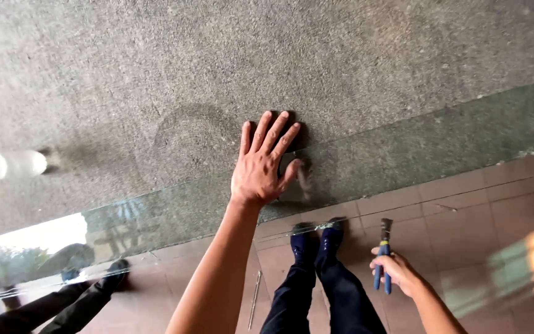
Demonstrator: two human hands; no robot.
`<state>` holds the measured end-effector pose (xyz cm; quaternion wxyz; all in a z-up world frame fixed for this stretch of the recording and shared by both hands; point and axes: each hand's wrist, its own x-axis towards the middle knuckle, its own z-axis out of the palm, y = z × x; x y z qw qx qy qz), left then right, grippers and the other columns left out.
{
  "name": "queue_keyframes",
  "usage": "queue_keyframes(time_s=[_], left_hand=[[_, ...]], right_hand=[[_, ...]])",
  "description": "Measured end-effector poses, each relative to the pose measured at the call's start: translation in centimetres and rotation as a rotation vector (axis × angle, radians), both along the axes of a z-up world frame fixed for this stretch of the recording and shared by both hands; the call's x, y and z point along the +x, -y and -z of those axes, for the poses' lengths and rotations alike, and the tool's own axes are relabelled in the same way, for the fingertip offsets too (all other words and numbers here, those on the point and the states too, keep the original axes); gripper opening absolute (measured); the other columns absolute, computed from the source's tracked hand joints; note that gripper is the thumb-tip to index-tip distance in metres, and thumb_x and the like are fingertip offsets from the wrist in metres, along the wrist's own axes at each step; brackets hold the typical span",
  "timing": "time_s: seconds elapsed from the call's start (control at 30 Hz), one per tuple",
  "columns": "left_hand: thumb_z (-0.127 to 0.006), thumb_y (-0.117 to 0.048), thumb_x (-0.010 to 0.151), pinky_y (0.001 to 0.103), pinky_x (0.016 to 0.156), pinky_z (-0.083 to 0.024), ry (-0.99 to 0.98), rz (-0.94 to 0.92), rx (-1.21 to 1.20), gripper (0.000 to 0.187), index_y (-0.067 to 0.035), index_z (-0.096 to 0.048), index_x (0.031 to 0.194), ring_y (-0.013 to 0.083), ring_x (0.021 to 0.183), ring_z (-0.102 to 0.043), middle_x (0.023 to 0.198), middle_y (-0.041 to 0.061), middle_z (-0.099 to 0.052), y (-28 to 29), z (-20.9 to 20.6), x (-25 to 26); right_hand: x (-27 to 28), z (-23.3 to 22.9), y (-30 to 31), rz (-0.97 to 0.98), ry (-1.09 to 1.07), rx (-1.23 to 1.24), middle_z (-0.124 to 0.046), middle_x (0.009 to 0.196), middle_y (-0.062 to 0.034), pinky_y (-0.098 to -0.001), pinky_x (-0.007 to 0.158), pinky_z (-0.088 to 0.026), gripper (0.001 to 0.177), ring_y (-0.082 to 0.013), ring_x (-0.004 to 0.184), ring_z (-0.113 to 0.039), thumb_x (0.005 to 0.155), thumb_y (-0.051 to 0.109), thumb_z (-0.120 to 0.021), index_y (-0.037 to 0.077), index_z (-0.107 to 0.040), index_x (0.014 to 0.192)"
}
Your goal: Scoring and snapping a sheet of glass using a glass cutter tool.
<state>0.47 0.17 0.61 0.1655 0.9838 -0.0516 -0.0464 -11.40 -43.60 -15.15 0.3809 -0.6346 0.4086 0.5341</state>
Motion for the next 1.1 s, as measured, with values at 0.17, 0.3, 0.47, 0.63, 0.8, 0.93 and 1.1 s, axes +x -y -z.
queue_keyframes(time_s=[0.17, 0.3, 0.47, 0.63, 0.8, 0.93, 1.1], left_hand=[[-0.046, -0.056, 0.112, 0.065, 0.140, -0.010, 0.039, -0.013, -0.025, 0.071, -0.023, -0.037, 0.175, 0.0357, 0.173, -0.018, 0.185, 0.005, -0.028, 0.2, -0.1, -0.8], [-0.045, -0.056, 0.113, 0.064, 0.140, -0.009, 0.034, -0.006, 0.021, 0.072, -0.025, -0.032, 0.176, 0.0342, 0.174, -0.017, 0.186, 0.004, -0.024, 0.1, 0.3, -0.3], [-0.043, -0.056, 0.113, 0.063, 0.141, -0.009, 0.048, -0.003, 0.033, 0.071, -0.025, -0.031, 0.177, 0.0335, 0.174, -0.016, 0.186, 0.003, -0.023, 0.1, 0.5, -0.5], [-0.045, -0.055, 0.115, 0.062, 0.141, -0.010, 0.088, 0.009, 0.062, 0.071, -0.025, -0.030, 0.177, 0.0337, 0.174, -0.014, 0.187, 0.002, -0.021, -0.5, 1.5, -0.3], [-0.044, -0.056, 0.114, 0.060, 0.138, -0.015, -0.055, 0.057, -0.048, 0.069, -0.022, -0.035, 0.172, 0.0325, 0.170, -0.024, 0.183, 0.007, -0.028, -4.6, -1.9, -1.2], [-0.050, -0.053, 0.114, 0.060, 0.139, -0.015, 0.143, 0.037, 0.111, 0.072, -0.024, -0.032, 0.178, 0.0314, 0.173, -0.022, 0.186, 0.003, -0.026, -9.2, 0.8, -6.9], [-0.052, -0.051, 0.113, 0.062, 0.140, -0.010, 0.106, -0.004, 0.022, 0.069, -0.022, -0.039, 0.175, 0.0343, 0.172, -0.017, 0.184, 0.004, -0.027, -9.0, 0.1, -6.8]], right_hand=[[-7.0, -1.6, -5.2, -0.243, 0.018, 0.028, -0.067, 0.063, -0.0100, -0.0372, 0.052, -0.045, 0.026, -0.0230, 0.048, -0.057, 0.091, 0.026, -0.074, 0.005, -0.066, 0.078], [-9.0, -7.6, -9.2, -0.612, 0.303, 0.079, -0.091, 0.105, 0.0036, -0.0319, 0.089, -0.061, 0.023, -0.0237, 0.096, -0.087, 0.090, 0.045, -0.072, 0.026, -0.074, 0.104], [-11.2, -7.8, -11.5, -0.533, 0.155, 0.100, -0.076, 0.078, -0.0038, -0.0304, 0.080, -0.055, 0.023, -0.0194, 0.078, -0.070, 0.096, 0.043, -0.068, 0.022, -0.076, 0.101], [-11.6, -9.0, -15.1, -0.578, 0.370, 0.188, -0.070, 0.098, 0.0081, -0.0266, 0.094, -0.052, 0.051, -0.0141, 0.092, -0.072, 0.089, 0.017, -0.063, 0.033, -0.066, 0.137], [-11.3, -11.0, -18.3, -0.651, 0.364, 0.226, -0.068, 0.145, 0.0011, -0.0353, 0.107, -0.051, 0.066, -0.0200, 0.128, -0.066, 0.094, 0.022, -0.053, 0.030, -0.040, 0.158], [-10.1, -13.8, -21.6, -0.606, 0.360, 0.219, -0.070, 0.147, -0.0049, -0.0367, 0.109, -0.050, 0.070, -0.0195, 0.137, -0.067, 0.090, 0.018, -0.050, 0.031, -0.046, 0.158], [-11.6, -12.1, -22.6, -0.625, 0.446, 0.227, -0.068, 0.137, -0.0011, -0.0375, 0.108, -0.048, 0.068, -0.0214, 0.126, -0.066, 0.092, 0.020, -0.053, 0.027, -0.043, 0.158]])
